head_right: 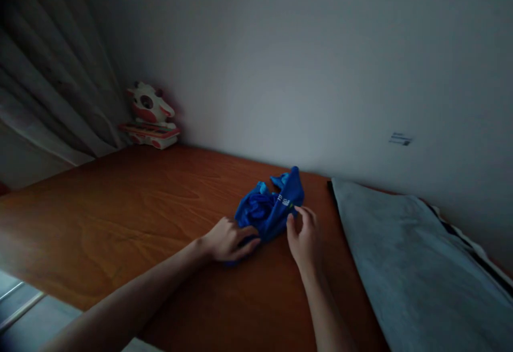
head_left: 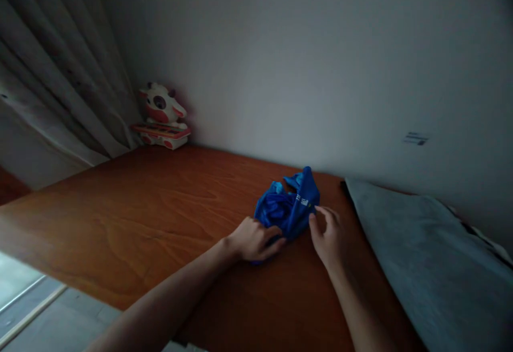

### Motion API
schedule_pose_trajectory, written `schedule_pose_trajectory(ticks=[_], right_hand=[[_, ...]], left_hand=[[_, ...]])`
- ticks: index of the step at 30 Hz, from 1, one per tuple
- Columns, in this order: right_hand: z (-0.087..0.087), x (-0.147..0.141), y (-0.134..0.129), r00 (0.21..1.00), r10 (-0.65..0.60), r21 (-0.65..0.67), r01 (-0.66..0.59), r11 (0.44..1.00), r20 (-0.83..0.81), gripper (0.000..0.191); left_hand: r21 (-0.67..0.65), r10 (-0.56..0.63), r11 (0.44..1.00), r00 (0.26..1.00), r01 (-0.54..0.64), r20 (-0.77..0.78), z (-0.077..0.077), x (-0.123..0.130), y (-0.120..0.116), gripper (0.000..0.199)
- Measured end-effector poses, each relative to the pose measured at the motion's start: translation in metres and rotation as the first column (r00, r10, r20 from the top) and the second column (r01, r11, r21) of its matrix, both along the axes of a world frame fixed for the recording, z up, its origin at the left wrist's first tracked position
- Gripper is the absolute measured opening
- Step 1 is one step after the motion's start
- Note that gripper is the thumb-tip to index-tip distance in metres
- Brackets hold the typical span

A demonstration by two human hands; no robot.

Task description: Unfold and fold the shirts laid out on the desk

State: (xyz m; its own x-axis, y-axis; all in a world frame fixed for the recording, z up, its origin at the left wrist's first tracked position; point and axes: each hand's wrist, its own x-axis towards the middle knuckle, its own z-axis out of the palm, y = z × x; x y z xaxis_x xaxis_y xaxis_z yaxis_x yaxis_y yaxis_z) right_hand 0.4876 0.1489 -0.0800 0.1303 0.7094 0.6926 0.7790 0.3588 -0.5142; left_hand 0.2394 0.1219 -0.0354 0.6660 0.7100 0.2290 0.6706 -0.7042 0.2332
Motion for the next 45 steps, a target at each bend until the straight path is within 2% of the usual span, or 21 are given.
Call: schedule_pose_trajectory(ticks=[2,4,6,9,12,15,17,19,21,22,24,25,27,30,32,35,38,39,41,43,45], right_hand=[[-0.005,-0.002,0.0,0.999,0.011,-0.04,-0.009,0.999,0.043,0.047],[-0.01,-0.006,-0.002,0.992,0.048,-0.094,-0.037,0.995,0.118,0.053],[-0.013,-0.009,-0.004,0.976,0.095,-0.161,-0.063,0.985,0.197,0.054],[-0.009,-0.012,-0.009,0.96,0.155,-0.249,-0.096,0.964,0.232,0.045],[0.005,-0.014,-0.015,0.961,0.233,-0.303,-0.181,0.936,0.147,0.034],[0.019,-0.018,-0.021,0.942,0.337,-0.373,-0.312,0.874,0.002,0.048],[0.024,-0.022,-0.023,0.936,0.349,-0.388,-0.339,0.857,-0.046,0.054],[0.024,-0.026,-0.025,0.958,0.286,-0.354,-0.273,0.895,-0.018,0.049],[0.02,-0.03,-0.026,0.981,0.188,-0.296,-0.164,0.941,0.053,0.045],[0.016,-0.031,-0.026,0.984,0.151,-0.271,-0.122,0.955,0.091,0.051],[0.009,-0.032,-0.024,0.982,0.12,-0.251,-0.081,0.965,0.145,0.059],[0.006,-0.031,-0.023,0.981,0.122,-0.26,-0.079,0.963,0.153,0.056],[0.001,-0.028,-0.019,0.983,0.139,-0.294,-0.099,0.951,0.118,0.04],[-0.005,-0.019,-0.009,0.993,0.107,-0.297,-0.117,0.948,-0.049,0.025],[-0.008,-0.009,-0.001,0.972,0.031,-0.259,-0.093,0.961,-0.232,0.028],[-0.013,0.008,0.009,0.88,-0.09,-0.211,-0.011,0.978,-0.466,0.036],[-0.014,0.019,0.013,0.856,-0.212,-0.189,0.136,0.972,-0.472,0.042],[-0.014,0.02,0.013,0.877,-0.233,-0.17,0.176,0.97,-0.421,0.046],[-0.012,0.018,0.01,0.936,-0.227,-0.13,0.198,0.972,-0.269,0.053],[-0.01,0.013,0.005,0.972,-0.213,-0.16,0.195,0.968,-0.099,0.05],[-0.008,0.007,0.0,0.977,-0.213,-0.254,0.214,0.943,0.032,0.044]], left_hand=[[0.048,0.199,0.979,0.977,-0.196,-0.073,0.0,-0.01,0.012,0.036],[0.109,0.27,0.959,0.96,-0.261,-0.075,0.001,-0.018,0.02,0.032],[0.14,0.245,0.961,0.969,-0.237,-0.041,0.001,-0.022,0.024,0.038],[0.089,0.13,0.988,0.991,-0.129,-0.007,0.002,-0.024,0.023,0.05],[0.034,0.059,0.998,0.997,-0.06,0.044,0.006,-0.024,0.02,0.043],[0.05,0.103,0.993,0.989,-0.109,0.108,0.008,-0.024,0.019,0.039],[0.083,0.103,0.99,0.987,-0.114,0.127,0.006,-0.023,0.018,0.038],[0.096,0.105,0.988,0.984,-0.12,0.144,0.0,-0.02,0.019,0.032],[0.065,0.139,0.986,0.976,-0.151,0.165,-0.007,-0.018,0.021,0.041],[0.042,0.163,0.984,0.972,-0.172,0.169,-0.01,-0.017,0.022,0.048],[-0.004,0.195,0.98,0.969,-0.197,0.153,-0.016,-0.016,0.026,0.048],[-0.019,0.207,0.978,0.968,-0.206,0.14,-0.018,-0.016,0.028,0.042],[-0.032,0.228,0.974,0.966,-0.226,0.12,-0.019,-0.017,0.031,0.029],[-0.037,0.293,0.956,0.951,-0.29,0.102,-0.014,-0.023,0.035,0.022],[-0.009,0.405,0.914,0.911,-0.406,0.078,-0.008,-0.03,0.035,0.023],[0.075,0.602,0.795,0.798,-0.602,0.029,0.005,-0.044,0.036,0.027],[0.178,0.691,0.711,0.723,-0.68,0.004,0.012,-0.053,0.036,0.035],[0.202,0.682,0.715,0.731,-0.67,0.012,0.012,-0.054,0.036,0.038],[0.212,0.596,0.778,0.802,-0.591,0.048,0.008,-0.052,0.036,0.043],[0.177,0.421,0.888,0.905,-0.425,0.057,0.001,-0.045,0.035,0.046],[0.117,0.238,0.964,0.971,-0.238,0.014,-0.004,-0.037,0.033,0.049]])
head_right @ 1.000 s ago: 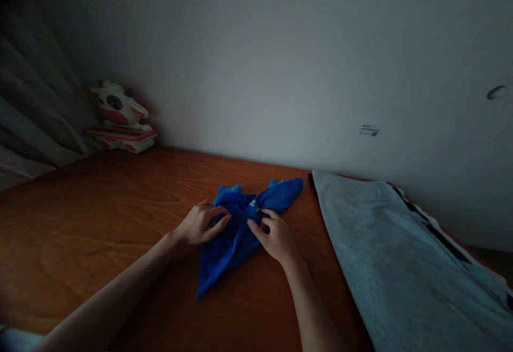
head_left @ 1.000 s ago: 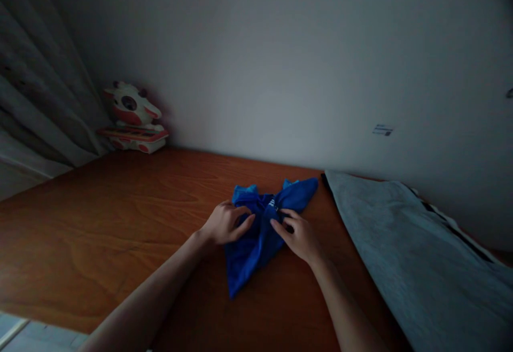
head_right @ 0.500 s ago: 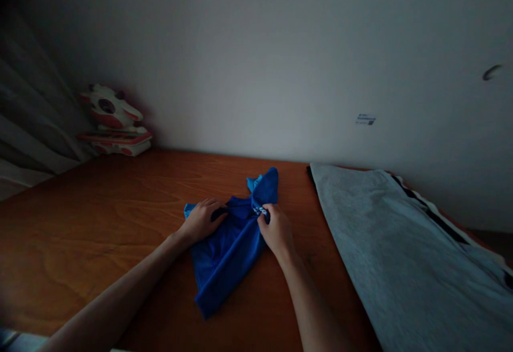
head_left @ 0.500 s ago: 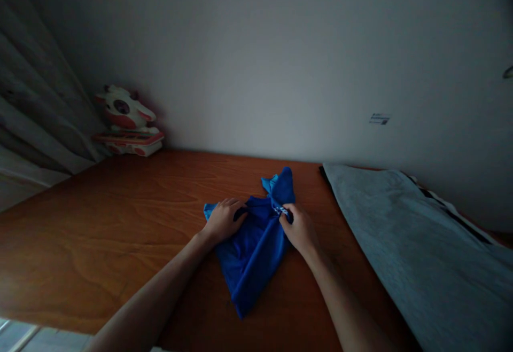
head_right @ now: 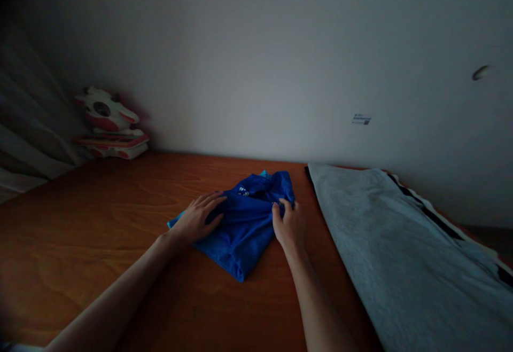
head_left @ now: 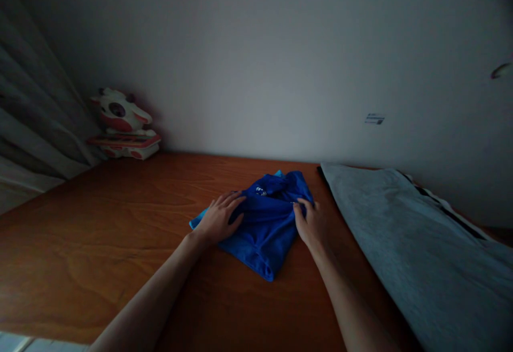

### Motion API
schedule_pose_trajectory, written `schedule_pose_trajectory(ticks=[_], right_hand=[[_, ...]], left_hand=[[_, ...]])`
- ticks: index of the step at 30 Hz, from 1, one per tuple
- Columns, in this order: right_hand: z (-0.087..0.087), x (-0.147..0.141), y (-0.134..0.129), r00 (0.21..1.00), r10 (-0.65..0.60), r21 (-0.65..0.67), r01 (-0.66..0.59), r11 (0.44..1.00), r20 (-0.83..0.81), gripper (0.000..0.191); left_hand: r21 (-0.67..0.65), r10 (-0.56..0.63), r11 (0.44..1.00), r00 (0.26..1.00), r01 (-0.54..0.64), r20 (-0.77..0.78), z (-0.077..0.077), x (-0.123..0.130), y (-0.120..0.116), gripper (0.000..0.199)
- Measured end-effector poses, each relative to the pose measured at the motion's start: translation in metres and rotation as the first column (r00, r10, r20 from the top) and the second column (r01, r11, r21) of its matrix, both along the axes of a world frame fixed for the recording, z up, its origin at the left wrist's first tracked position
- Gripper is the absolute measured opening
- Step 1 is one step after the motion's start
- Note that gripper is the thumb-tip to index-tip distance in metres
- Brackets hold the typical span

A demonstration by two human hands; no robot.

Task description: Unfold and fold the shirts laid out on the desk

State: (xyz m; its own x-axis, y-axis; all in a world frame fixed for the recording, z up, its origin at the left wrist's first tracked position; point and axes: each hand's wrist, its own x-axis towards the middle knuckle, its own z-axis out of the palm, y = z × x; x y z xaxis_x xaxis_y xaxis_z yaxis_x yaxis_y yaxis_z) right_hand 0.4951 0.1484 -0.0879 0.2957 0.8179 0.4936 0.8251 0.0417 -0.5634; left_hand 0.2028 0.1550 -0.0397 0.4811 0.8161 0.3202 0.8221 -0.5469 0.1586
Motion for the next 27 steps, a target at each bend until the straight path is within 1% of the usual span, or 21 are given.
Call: schedule_pose_trajectory(ticks=[1,2,3,5,6,7,8,10,12,13,15,16,17,18,19,21,22,24,25,26,27], right_hand=[[0.001,-0.002,-0.002,0.999,-0.001,-0.051,0.003,0.999,0.038,0.045],[0.003,-0.004,-0.004,0.998,0.008,-0.083,-0.002,0.997,0.065,0.046],[0.004,-0.005,-0.005,0.996,0.033,-0.095,-0.026,0.995,0.078,0.046],[0.007,-0.007,-0.007,0.988,0.145,-0.083,-0.14,0.987,0.06,0.045],[0.009,-0.007,-0.007,0.974,0.225,-0.071,-0.222,0.973,0.036,0.045],[0.011,-0.007,-0.007,0.952,0.307,-0.06,-0.306,0.95,0.007,0.048],[0.012,-0.008,-0.007,0.926,0.376,-0.05,-0.377,0.925,-0.024,0.051],[0.014,-0.008,-0.007,0.894,0.443,-0.046,-0.447,0.894,-0.07,0.057],[0.014,-0.008,-0.006,0.888,0.449,-0.049,-0.455,0.889,-0.102,0.052],[0.013,-0.008,-0.005,0.886,0.449,-0.045,-0.456,0.889,-0.112,0.044],[0.007,-0.008,-0.003,0.881,0.462,-0.028,-0.467,0.884,-0.105,0.025],[0.003,-0.007,-0.002,0.884,0.46,-0.021,-0.463,0.886,-0.088,0.027],[-0.001,-0.007,0.0,0.895,0.441,-0.017,-0.443,0.897,-0.062,0.035],[-0.006,-0.005,0.002,0.915,0.402,-0.015,-0.402,0.915,-0.03,0.043],[-0.01,-0.003,0.004,0.94,0.341,-0.011,-0.341,0.94,0.001,0.05],[-0.018,0.004,0.007,0.983,0.176,0.006,-0.176,0.984,0.046,0.061],[-0.02,0.007,0.008,0.994,0.092,0.014,-0.093,0.996,0.062,0.066],[-0.021,0.014,0.009,0.995,-0.034,0.022,0.032,0.999,0.09,0.069],[-0.02,0.017,0.009,0.993,-0.059,0.028,0.057,0.998,0.102,0.068],[-0.018,0.017,0.008,0.993,-0.054,0.041,0.05,0.998,0.109,0.064],[-0.014,0.017,0.007,0.993,-0.018,0.058,0.011,0.998,0.113,0.058]], left_hand=[[-0.033,-0.063,0.998,0.998,0.062,-0.018,-0.001,0.004,-0.001,0.05],[-0.054,-0.086,0.995,0.996,0.085,-0.028,-0.001,0.006,-0.003,0.051],[-0.063,-0.067,0.996,0.997,0.065,-0.029,0.001,0.008,-0.004,0.05],[-0.06,0.046,0.997,0.999,-0.047,-0.02,0.006,0.01,-0.007,0.047],[-0.055,0.096,0.994,0.995,-0.097,-0.018,0.01,0.009,-0.007,0.047],[-0.047,0.118,0.992,0.993,-0.118,-0.011,0.013,0.008,-0.008,0.049],[-0.031,0.11,0.994,0.994,-0.109,0.009,0.015,0.006,-0.008,0.049],[0.023,0.014,1.0,0.996,-0.016,0.09,0.016,0.004,-0.006,0.044],[0.051,-0.119,0.992,0.981,0.113,0.155,0.014,0.002,-0.004,0.041],[0.028,-0.175,0.985,0.972,0.173,0.154,0.012,0.002,-0.004,0.043],[-0.08,-0.25,0.963,0.964,0.258,0.095,0.006,0.003,-0.004,0.047],[-0.135,-0.257,0.956,0.965,0.262,0.058,0.004,0.004,-0.005,0.048],[-0.175,-0.239,0.955,0.971,0.239,0.023,0.002,0.006,-0.006,0.049],[-0.194,-0.197,0.962,0.98,0.192,-0.008,0.0,0.007,-0.007,0.05],[-0.189,-0.132,0.974,0.991,0.123,-0.035,-0.001,0.007,-0.008,0.051],[-0.143,0.043,0.988,0.995,-0.055,-0.085,-0.002,0.007,-0.01,0.052],[-0.113,0.139,0.982,0.984,-0.151,-0.11,-0.003,0.005,-0.009,0.052],[-0.057,0.322,0.941,0.935,-0.333,-0.152,-0.004,0.001,-0.008,0.049],[-0.035,0.385,0.918,0.908,-0.396,-0.164,-0.004,-0.001,-0.006,0.048],[-0.018,0.418,0.904,0.893,-0.427,-0.168,-0.005,-0.004,-0.004,0.047],[-0.006,0.421,0.904,0.893,-0.427,-0.163,-0.005,-0.006,-0.002,0.047]])
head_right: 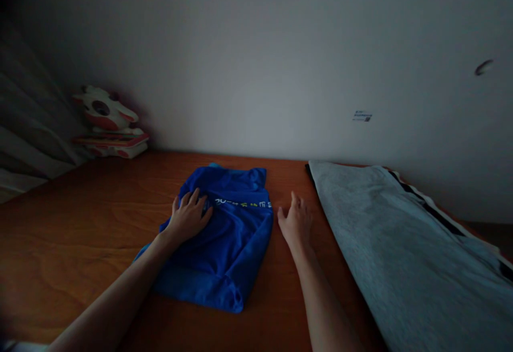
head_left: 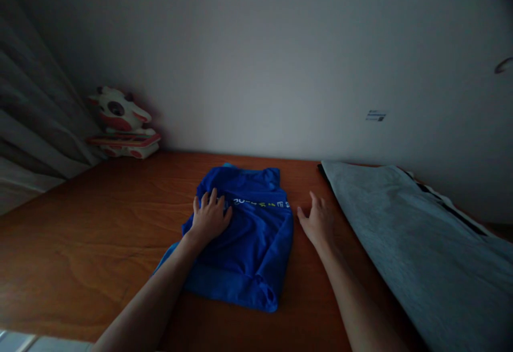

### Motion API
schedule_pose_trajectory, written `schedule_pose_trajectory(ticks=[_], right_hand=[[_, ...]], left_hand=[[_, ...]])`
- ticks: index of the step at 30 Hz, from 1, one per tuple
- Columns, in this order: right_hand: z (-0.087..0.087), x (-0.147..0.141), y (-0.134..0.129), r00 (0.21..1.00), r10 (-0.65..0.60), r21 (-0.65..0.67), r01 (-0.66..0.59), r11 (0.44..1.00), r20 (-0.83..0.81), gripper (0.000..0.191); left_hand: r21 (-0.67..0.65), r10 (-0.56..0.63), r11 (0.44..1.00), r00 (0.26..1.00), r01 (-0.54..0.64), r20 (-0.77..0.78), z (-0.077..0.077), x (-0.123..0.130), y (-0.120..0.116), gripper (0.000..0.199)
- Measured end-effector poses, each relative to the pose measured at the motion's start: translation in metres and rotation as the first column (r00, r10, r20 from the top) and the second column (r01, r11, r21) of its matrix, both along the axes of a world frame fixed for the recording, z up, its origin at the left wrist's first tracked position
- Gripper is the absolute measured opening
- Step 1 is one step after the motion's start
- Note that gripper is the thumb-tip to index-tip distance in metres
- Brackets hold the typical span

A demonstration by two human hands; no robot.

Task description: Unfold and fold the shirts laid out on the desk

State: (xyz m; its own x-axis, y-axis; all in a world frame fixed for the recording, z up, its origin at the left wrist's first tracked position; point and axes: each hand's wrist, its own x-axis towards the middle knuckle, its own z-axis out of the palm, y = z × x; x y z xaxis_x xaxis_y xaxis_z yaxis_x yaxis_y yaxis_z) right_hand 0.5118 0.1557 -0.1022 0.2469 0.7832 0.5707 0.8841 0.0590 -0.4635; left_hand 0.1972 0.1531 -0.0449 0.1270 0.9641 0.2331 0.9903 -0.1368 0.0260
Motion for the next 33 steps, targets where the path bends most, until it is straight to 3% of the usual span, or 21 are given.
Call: schedule_pose_trajectory(ticks=[3,6,8,10,12,14,16,19,23,26,29,33], right_hand=[[0.012,-0.012,-0.007,0.97,0.242,0.032,-0.242,0.97,0.003,0.04],[0.023,-0.032,-0.019,0.882,0.468,-0.069,-0.464,0.883,0.051,0.039],[0.026,-0.042,-0.026,0.838,0.538,-0.165,-0.52,0.838,0.092,0.046],[0.025,-0.047,-0.03,0.835,0.538,-0.219,-0.506,0.834,0.118,0.051],[0.022,-0.045,-0.029,0.867,0.482,-0.226,-0.448,0.865,0.126,0.049],[0.017,-0.04,-0.025,0.908,0.397,-0.209,-0.366,0.907,0.131,0.041],[0.014,-0.033,-0.02,0.94,0.311,-0.177,-0.285,0.942,0.138,0.033],[0.018,-0.026,-0.017,0.954,0.262,-0.094,-0.25,0.964,0.149,0.025],[0.032,-0.035,-0.022,0.903,0.416,0.016,-0.42,0.907,0.111,0.017],[0.037,-0.05,-0.028,0.844,0.533,0.03,-0.535,0.844,0.056,0.014],[0.038,-0.061,-0.033,0.817,0.576,-0.004,-0.576,0.817,0.015,0.015],[0.043,-0.064,-0.037,0.817,0.574,-0.012,-0.575,0.818,-0.051,0.016]], left_hand=[[0.017,-0.175,0.985,0.984,0.174,0.038,-0.001,0.0,0.003,0.047],[-0.04,-0.413,0.908,0.906,0.418,0.092,-0.003,0.007,-0.001,0.053],[-0.078,-0.53,0.837,0.838,0.542,0.132,-0.005,0.012,-0.004,0.058],[-0.053,-0.562,0.815,0.81,0.577,0.165,-0.006,0.014,-0.005,0.058],[0.025,-0.49,0.869,0.854,0.494,0.176,-0.003,0.012,-0.003,0.051],[0.102,-0.324,0.945,0.931,0.311,0.166,0.003,0.006,0.001,0.044],[0.135,-0.139,0.984,0.981,0.12,0.137,0.012,-0.003,0.005,0.038],[0.105,0.08,0.991,0.994,-0.087,0.074,0.024,-0.018,0.009,0.041],[-0.034,0.28,0.96,0.96,-0.279,0.004,0.029,-0.03,0.009,0.056],[-0.151,0.314,0.938,0.949,-0.311,-0.004,0.026,-0.032,0.009,0.056],[-0.247,0.27,0.935,0.962,-0.253,0.038,0.025,-0.027,0.009,0.041],[-0.22,0.228,0.955,0.968,-0.2,0.109,0.025,-0.017,0.008,0.031]])
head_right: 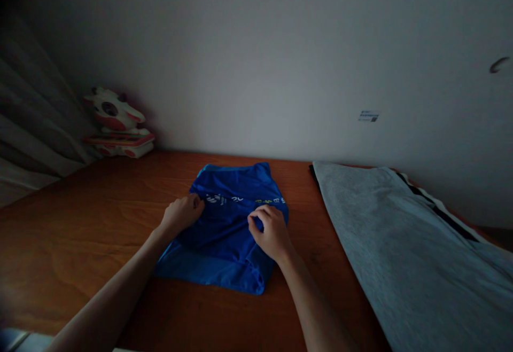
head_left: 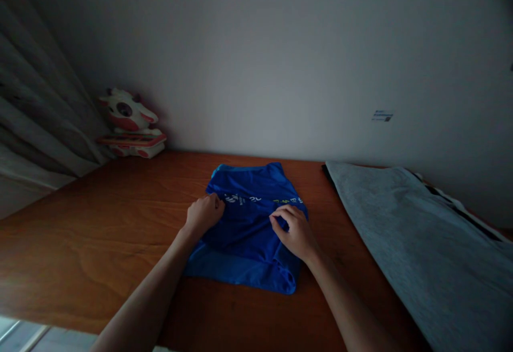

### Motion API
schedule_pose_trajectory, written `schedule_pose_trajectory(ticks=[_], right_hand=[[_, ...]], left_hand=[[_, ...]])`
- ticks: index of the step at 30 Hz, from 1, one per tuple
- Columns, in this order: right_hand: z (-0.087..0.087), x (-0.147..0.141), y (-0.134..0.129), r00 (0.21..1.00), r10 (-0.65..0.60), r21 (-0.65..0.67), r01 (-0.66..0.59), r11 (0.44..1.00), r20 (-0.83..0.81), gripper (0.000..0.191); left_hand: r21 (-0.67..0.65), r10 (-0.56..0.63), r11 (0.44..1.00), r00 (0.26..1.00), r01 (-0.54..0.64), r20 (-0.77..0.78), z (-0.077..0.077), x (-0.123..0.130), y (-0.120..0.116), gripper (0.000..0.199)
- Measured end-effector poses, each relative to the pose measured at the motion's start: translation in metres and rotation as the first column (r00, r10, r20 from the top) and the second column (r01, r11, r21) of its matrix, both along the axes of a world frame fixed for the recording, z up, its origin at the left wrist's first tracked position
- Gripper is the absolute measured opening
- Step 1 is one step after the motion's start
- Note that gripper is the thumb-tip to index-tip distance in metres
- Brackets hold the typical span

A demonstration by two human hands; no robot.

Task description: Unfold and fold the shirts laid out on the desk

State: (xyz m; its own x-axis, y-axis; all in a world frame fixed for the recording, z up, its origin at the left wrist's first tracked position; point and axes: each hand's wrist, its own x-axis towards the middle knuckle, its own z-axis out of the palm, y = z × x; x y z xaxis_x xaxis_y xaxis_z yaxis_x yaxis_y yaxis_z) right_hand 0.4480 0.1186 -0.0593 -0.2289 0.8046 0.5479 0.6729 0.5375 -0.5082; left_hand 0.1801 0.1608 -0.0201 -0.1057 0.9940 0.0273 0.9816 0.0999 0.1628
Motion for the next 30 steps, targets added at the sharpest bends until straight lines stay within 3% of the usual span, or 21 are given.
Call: schedule_pose_trajectory(ticks=[4,8,12,14,17,19,21,22,25,27,28,30], right_hand=[[0.001,0.001,-0.001,0.999,0.023,-0.018,-0.023,1.0,-0.032,0.014],[-0.004,0.002,0.001,0.997,0.032,-0.044,-0.035,0.998,-0.07,0.014],[-0.006,0.003,0.002,0.994,0.033,-0.055,-0.039,0.998,-0.103,0.016],[-0.006,0.003,0.002,0.994,0.033,-0.063,-0.04,0.997,-0.108,0.017],[-0.006,0.003,0.002,0.989,0.024,-0.08,-0.036,0.996,-0.145,0.018],[-0.005,0.002,0.001,0.976,0.003,-0.103,-0.026,0.994,-0.217,0.019],[-0.003,0.002,0.0,0.95,-0.014,-0.146,-0.033,0.989,-0.313,0.025],[-0.002,0.002,-0.001,0.934,-0.013,-0.176,-0.054,0.983,-0.356,0.03],[0.0,0.001,-0.005,0.912,0.028,-0.282,-0.155,0.947,-0.408,0.04],[-0.002,0.0,-0.005,0.924,0.002,-0.331,-0.139,0.933,-0.382,0.042],[-0.003,0.0,-0.005,0.932,-0.025,-0.346,-0.109,0.932,-0.362,0.042],[-0.006,-0.001,-0.003,0.938,-0.076,-0.359,-0.054,0.932,-0.337,0.041]], left_hand=[[0.106,0.002,0.994,1.0,-0.004,0.015,-0.001,0.004,-0.003,0.042],[-0.008,0.029,1.0,0.996,-0.029,-0.081,0.0,-0.002,-0.007,0.066],[-0.093,-0.089,0.992,0.994,0.083,-0.058,0.0,-0.005,-0.004,0.049],[-0.032,-0.065,0.997,0.998,0.065,0.01,0.0,-0.002,-0.002,0.039],[0.157,-0.048,0.988,0.951,-0.001,0.305,0.001,0.008,-0.002,0.041],[0.351,-0.203,0.936,0.852,0.024,0.482,0.001,0.017,-0.007,0.042],[0.503,-0.438,0.845,0.773,0.18,0.46,0.002,0.029,-0.017,0.04],[0.523,-0.551,0.791,0.74,0.317,0.385,0.002,0.035,-0.023,0.038],[0.354,-0.81,0.583,0.558,0.732,0.179,0.005,0.05,-0.042,0.03],[0.245,-0.873,0.486,0.451,0.839,0.187,0.007,0.056,-0.05,0.024],[0.225,-0.877,0.472,0.427,0.852,0.221,0.008,0.057,-0.051,0.024],[0.235,-0.844,0.516,0.442,0.824,0.304,0.007,0.057,-0.051,0.028]])
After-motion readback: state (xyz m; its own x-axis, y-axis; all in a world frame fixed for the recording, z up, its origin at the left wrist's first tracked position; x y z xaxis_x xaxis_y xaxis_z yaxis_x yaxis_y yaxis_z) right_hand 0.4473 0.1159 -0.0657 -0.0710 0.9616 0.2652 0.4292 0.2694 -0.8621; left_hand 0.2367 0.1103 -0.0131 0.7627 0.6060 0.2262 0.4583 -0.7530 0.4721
